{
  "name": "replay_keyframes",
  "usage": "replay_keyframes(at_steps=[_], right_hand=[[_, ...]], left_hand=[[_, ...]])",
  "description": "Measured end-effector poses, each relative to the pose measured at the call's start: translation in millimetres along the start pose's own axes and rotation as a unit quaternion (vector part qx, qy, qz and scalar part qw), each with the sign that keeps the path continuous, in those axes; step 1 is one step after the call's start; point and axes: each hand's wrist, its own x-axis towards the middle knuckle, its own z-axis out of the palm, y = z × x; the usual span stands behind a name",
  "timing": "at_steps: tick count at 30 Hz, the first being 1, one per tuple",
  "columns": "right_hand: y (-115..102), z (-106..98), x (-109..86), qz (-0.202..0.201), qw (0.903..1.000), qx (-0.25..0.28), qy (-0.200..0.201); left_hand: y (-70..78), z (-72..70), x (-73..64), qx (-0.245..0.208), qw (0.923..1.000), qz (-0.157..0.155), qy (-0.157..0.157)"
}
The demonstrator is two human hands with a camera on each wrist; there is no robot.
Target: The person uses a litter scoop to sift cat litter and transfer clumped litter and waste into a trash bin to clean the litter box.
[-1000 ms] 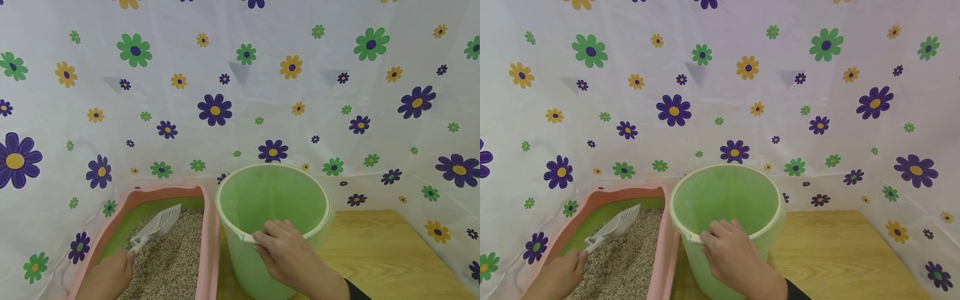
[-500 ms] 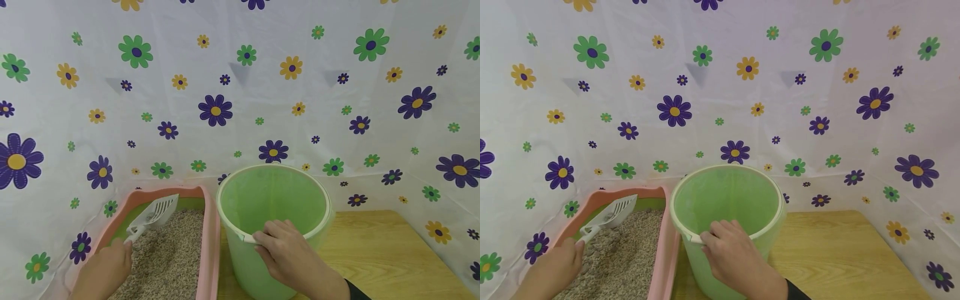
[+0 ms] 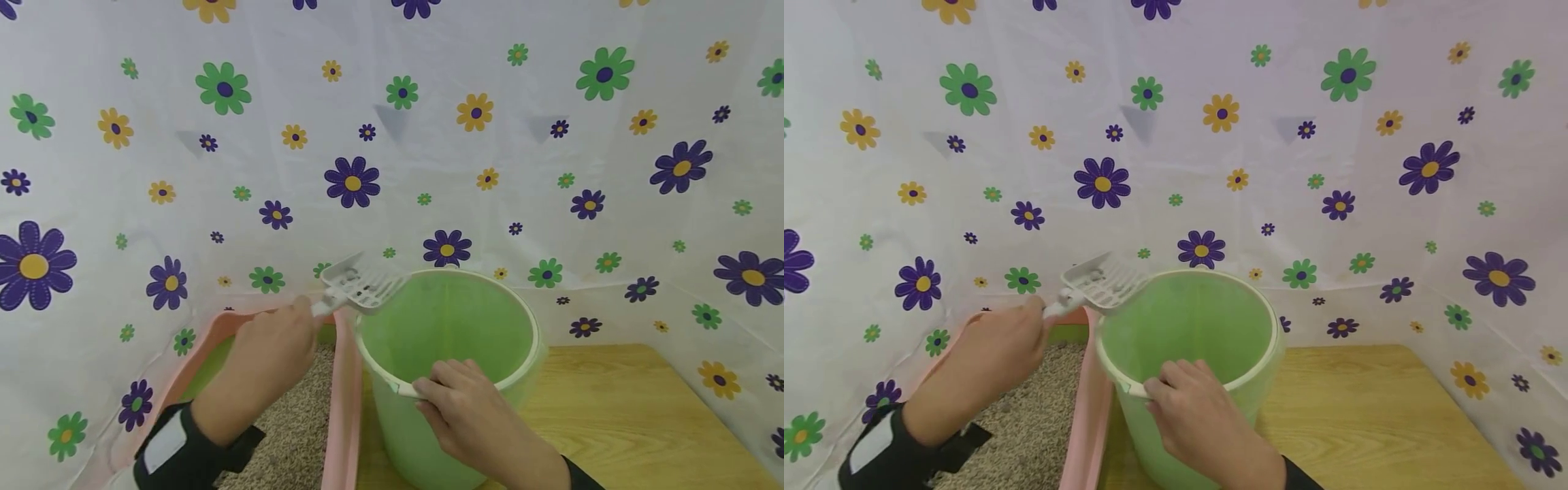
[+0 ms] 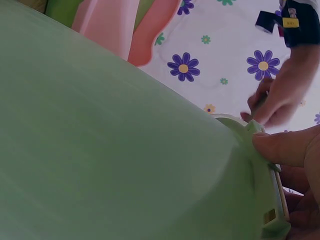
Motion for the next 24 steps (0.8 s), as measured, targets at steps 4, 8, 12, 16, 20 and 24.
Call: replay_keyframes(at_steps=[4,8,12,16,20,24], right_hand=[[-1,1,1.5,0.003,1.0,0.005,-0.005],[-2,0,3.2,0.007,0.9999,0.002,-0.012],[-2,0,3.8,0.009,0.9998,-0.003,-0.019],[-2,0,3.6,0.011,0.9997,-0.004,-0.023],[-1,1,2.9,0.012,0.9997,-0.001,-0.021],[-1,1,1.9,0.01,0.9998,0.001,-0.016]], left_hand=[[33.9,14.1,7.5,0.099,0.9896,0.08,0.067],[52.2,29.4,9.1,0.188,0.9647,0.132,0.128],[59.7,35.7,9.2,0.215,0.9534,0.153,0.146],[60.1,35.4,9.2,0.221,0.9493,0.154,0.162],[53.6,32.2,8.2,0.215,0.9528,0.137,0.165],[36.0,24.1,1.4,0.165,0.9715,0.086,0.147]])
